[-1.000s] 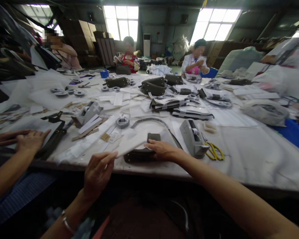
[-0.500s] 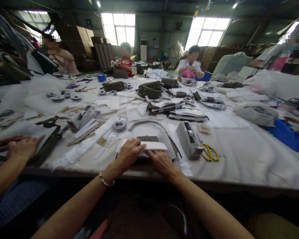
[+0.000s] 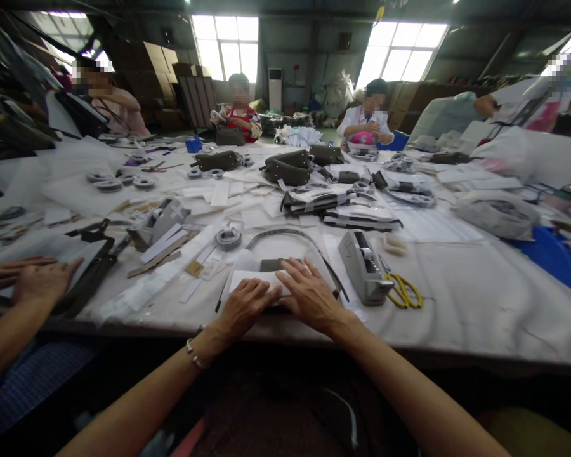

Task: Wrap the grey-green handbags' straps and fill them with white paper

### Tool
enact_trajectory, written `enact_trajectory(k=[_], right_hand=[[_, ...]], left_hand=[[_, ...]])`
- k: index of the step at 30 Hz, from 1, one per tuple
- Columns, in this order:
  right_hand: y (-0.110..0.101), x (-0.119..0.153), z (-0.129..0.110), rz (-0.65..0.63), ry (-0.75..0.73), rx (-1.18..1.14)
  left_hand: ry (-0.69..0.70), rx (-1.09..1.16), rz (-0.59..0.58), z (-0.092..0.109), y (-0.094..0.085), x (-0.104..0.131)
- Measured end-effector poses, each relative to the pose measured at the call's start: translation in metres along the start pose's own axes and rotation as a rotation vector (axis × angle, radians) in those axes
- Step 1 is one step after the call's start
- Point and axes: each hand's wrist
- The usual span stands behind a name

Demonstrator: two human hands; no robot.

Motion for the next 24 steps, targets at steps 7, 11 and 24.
enact_trajectory(k=[7,11,24], right_hand=[[0.017,0.008,0.010,-0.165,0.024,0.038],[0.019,0.012,0.010,-0.133,0.017,0.044],[0.055,0.036,0.004,0.016,0.065,0.108]], left_hand=[[0.028,0.193,0.246,-0.007,0.013,0.019],[0.016,0.255,0.243,-0.006,0.014,0.023],[-0.273,-0.044,-0.062,-0.005,0.011,0.015]])
Point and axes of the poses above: each hand's wrist, its own x-axis away from the middle knuckle, its own y-axis out of the palm, z = x × y, and after that the axes turned 4 degrees about -y, right-handed
